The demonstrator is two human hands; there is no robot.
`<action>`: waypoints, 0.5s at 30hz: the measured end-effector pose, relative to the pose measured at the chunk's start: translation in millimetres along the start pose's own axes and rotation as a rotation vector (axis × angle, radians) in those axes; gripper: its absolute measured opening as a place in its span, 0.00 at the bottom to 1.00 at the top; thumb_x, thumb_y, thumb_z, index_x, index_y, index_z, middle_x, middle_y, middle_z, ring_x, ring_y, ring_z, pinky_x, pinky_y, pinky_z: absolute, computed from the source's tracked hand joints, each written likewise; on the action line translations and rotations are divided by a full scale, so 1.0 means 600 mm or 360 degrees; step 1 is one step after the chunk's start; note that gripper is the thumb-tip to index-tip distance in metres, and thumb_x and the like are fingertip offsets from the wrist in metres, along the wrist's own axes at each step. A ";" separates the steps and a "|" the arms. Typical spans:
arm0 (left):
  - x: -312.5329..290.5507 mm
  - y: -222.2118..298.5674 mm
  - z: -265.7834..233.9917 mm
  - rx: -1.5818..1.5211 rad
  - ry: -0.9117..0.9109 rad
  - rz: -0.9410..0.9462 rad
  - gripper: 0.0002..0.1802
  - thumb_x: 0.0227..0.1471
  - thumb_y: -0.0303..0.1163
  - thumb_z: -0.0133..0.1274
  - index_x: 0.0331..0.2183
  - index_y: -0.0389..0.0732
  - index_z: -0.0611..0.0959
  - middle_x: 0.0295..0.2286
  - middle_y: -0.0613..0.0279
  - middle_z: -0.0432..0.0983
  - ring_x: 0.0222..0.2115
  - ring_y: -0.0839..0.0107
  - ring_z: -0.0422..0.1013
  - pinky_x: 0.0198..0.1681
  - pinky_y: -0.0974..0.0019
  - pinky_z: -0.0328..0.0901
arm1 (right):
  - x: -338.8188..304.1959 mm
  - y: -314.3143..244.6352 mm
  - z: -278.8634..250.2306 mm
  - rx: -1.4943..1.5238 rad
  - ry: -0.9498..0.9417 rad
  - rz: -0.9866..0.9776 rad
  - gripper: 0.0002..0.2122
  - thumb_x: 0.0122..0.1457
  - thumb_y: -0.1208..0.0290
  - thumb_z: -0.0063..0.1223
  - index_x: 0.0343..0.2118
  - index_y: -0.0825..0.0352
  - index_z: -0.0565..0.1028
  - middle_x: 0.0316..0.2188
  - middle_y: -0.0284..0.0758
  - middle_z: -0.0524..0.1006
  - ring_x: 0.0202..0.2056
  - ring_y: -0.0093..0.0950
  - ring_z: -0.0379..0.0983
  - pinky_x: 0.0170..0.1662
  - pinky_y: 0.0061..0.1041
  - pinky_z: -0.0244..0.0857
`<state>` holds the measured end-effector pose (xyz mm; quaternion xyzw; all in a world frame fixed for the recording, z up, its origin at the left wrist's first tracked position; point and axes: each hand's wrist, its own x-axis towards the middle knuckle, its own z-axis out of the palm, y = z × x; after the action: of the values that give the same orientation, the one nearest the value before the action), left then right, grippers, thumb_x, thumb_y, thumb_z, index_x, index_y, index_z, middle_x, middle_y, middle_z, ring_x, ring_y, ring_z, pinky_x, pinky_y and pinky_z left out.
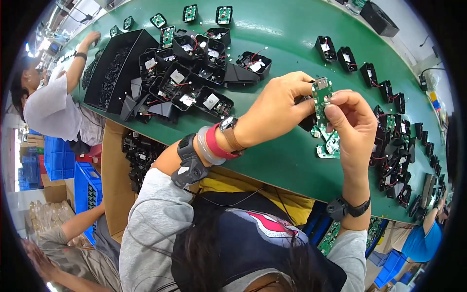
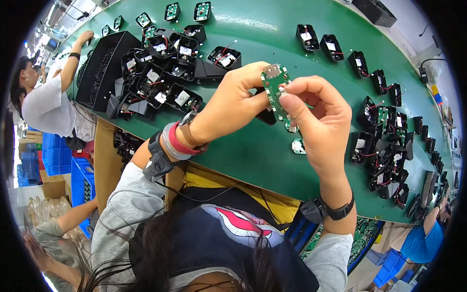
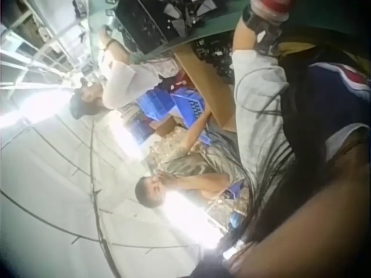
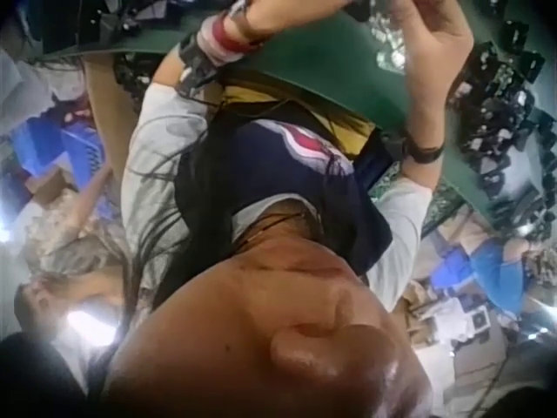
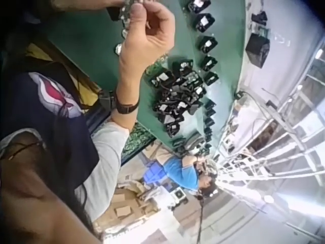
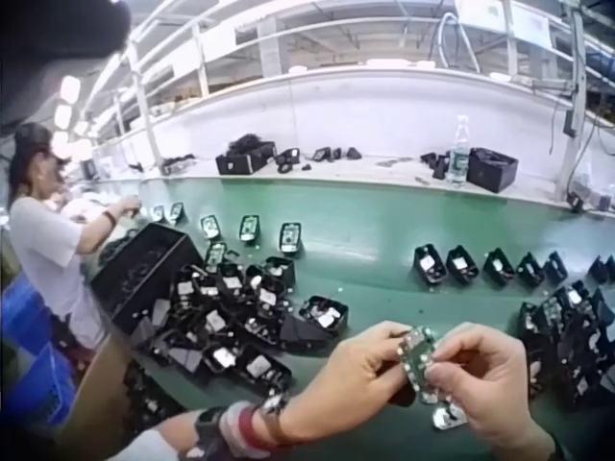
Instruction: The person picks up a circuit board and a black plastic housing, connects a wire to the board, and presses the board into the housing. They then place the assembled unit on the table and repeat the process with new components.
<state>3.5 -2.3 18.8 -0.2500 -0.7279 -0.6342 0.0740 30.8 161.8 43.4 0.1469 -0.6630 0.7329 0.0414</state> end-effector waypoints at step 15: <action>-0.005 0.006 -0.011 -0.0527 -0.0271 -0.0513 0.25 0.54 0.31 0.47 0.54 0.38 0.65 0.46 0.62 0.66 0.41 0.76 0.66 0.40 0.70 0.65 | 0.003 0.027 -0.004 -0.0051 0.0197 0.0389 0.05 0.58 0.77 0.52 0.35 0.71 0.73 0.25 0.30 0.74 0.19 0.13 0.67 0.20 0.12 0.61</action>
<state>6.2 -9.3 21.9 -0.1918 -0.6480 -0.7253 -0.1317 24.8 162.3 28.2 0.0190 -0.6838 0.7294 -0.0051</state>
